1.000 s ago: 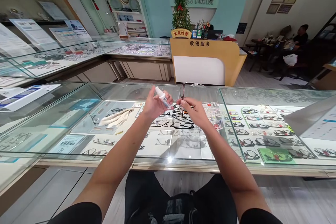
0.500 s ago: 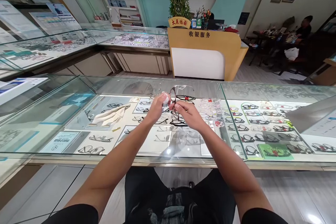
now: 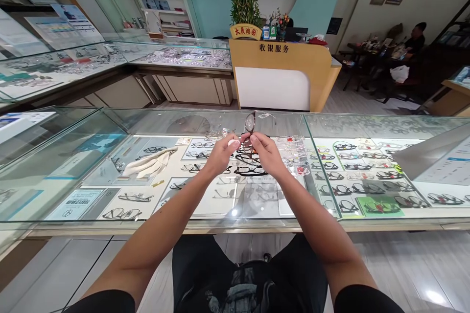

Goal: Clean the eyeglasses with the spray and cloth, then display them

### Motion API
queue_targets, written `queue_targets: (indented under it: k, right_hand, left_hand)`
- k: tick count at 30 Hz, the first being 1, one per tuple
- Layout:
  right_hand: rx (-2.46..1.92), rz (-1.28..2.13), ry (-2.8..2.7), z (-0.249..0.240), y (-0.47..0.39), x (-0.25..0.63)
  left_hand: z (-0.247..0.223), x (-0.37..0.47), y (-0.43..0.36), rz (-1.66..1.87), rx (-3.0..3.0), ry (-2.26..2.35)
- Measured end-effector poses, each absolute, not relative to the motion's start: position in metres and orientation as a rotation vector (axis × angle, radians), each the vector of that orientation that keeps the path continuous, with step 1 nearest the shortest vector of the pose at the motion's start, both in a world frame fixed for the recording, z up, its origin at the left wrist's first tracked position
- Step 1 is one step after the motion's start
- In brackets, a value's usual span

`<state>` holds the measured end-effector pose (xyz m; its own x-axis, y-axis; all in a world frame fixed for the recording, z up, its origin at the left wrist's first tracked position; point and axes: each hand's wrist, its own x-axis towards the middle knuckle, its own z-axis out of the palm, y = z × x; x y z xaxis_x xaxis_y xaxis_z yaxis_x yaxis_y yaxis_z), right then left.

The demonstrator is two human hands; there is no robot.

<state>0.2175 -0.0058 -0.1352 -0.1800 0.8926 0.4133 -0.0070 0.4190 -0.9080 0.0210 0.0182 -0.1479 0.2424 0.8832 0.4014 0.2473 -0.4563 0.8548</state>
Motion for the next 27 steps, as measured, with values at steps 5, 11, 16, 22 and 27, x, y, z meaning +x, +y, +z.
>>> queue_targets:
  k: [5,11,16,22,27]
  right_hand:
    - [-0.792,0.979,-1.547,-0.135,-0.006,0.216]
    - [-0.78,1.032,-1.484,-0.135,-0.006,0.217]
    - [-0.77,1.132,-1.403,-0.133,-0.007,0.219]
    - [-0.708,1.252,-1.271,-0.134,-0.006,0.219]
    - [-0.687,1.279,-1.209,-0.133,-0.004,0.222]
  left_hand:
    - [-0.152,0.023,0.014,1.141,1.92,1.025]
    - [-0.15,0.017,0.019,1.248,1.868,1.02]
    - [-0.154,-0.021,0.062,1.593,1.628,1.169]
    - [-0.178,-0.096,0.114,1.561,1.242,1.833]
    - [-0.196,-0.13,0.122,1.529,1.218,2.021]
